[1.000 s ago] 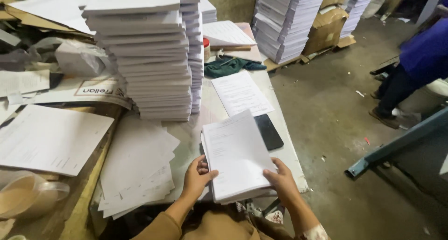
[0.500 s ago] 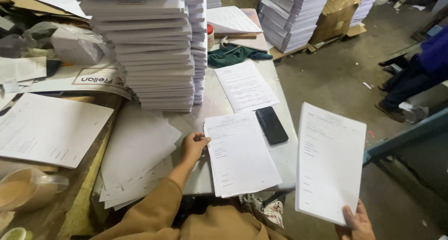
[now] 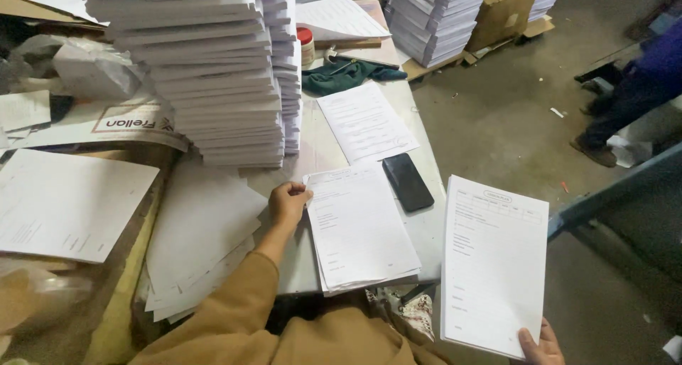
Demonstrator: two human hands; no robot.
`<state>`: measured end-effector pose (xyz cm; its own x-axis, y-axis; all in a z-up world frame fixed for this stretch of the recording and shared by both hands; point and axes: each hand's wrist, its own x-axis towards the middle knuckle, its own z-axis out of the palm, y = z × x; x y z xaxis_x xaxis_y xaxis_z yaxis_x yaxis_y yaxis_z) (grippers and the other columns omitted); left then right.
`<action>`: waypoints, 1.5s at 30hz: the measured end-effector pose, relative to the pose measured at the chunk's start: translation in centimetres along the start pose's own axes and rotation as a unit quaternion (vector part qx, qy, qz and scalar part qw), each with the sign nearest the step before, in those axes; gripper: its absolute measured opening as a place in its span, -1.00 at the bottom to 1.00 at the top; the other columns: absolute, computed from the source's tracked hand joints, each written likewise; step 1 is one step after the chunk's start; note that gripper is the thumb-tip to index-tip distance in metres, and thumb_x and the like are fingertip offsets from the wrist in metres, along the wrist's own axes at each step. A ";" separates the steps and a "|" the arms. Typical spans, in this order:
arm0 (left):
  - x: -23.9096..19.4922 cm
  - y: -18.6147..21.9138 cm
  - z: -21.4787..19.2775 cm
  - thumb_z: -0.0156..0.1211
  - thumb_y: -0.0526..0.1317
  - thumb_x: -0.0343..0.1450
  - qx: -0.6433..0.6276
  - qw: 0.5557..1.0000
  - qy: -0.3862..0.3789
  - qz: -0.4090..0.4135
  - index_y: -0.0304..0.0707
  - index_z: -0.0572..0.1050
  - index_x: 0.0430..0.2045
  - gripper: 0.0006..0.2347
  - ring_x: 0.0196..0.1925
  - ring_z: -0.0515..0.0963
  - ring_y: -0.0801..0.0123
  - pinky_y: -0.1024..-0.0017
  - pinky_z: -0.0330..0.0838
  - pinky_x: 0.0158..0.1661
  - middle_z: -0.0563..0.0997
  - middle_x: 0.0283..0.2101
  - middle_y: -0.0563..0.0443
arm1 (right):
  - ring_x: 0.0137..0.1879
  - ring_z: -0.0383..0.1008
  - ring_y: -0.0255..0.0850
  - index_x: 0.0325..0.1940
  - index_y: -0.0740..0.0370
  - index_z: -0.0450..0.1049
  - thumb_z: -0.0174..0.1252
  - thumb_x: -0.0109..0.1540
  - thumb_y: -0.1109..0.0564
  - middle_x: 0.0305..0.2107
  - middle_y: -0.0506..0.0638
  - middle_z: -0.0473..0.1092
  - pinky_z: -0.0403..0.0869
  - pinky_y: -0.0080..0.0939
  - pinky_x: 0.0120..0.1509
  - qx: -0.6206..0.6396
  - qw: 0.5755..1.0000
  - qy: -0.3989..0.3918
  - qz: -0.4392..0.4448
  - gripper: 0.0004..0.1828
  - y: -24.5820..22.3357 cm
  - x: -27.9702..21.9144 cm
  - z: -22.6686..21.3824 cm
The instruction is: Inspecting and flipping through a stack of printed documents on a table.
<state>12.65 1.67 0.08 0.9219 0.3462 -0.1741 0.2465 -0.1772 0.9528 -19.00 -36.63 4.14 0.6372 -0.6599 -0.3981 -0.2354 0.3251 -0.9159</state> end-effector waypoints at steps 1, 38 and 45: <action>0.5 -0.5 0.2 0.37 -0.36 0.16 0.004 1.000 0.002 0.002 -0.21 0.56 -0.54 -0.89 -0.59 0.49 0.47 0.51 0.45 -0.53 0.57 -0.56 0.11 | 0.16 0.26 0.30 0.35 0.24 0.15 -0.13 0.22 0.30 0.14 0.35 0.24 0.26 0.24 0.25 0.014 1.000 0.000 0.015 -0.43 -1.2 -1.4 1.1; -16.1 -0.6 -2.0 0.53 -0.28 0.11 -0.086 0.973 -0.160 -0.139 -0.45 0.01 0.26 -0.12 -0.17 0.60 0.07 0.29 0.57 -0.25 0.58 -0.14 -0.41 | 0.00 0.51 -0.05 0.18 0.09 0.31 0.12 0.20 0.27 -0.09 0.06 0.46 0.48 0.11 0.17 0.257 0.920 -0.296 0.027 -0.55 1.7 4.1 26.7; -17.8 -0.1 -2.1 0.57 -0.33 0.03 -0.014 0.987 -0.102 -0.124 -0.28 0.10 0.22 -0.13 -0.33 0.64 0.16 0.39 0.60 -0.41 0.63 -0.30 -0.25 | -0.05 0.51 -0.14 0.16 0.10 0.30 0.14 0.20 0.26 -0.12 0.00 0.45 0.53 0.00 0.11 0.244 0.923 -0.296 -0.012 -0.56 0.6 2.6 26.7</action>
<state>-4.41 -2.57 3.62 0.8754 0.1835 -0.4473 0.4674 -0.0843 0.8800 2.14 -20.09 3.98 0.9617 -0.2315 -0.1469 0.0506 0.6764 -0.7348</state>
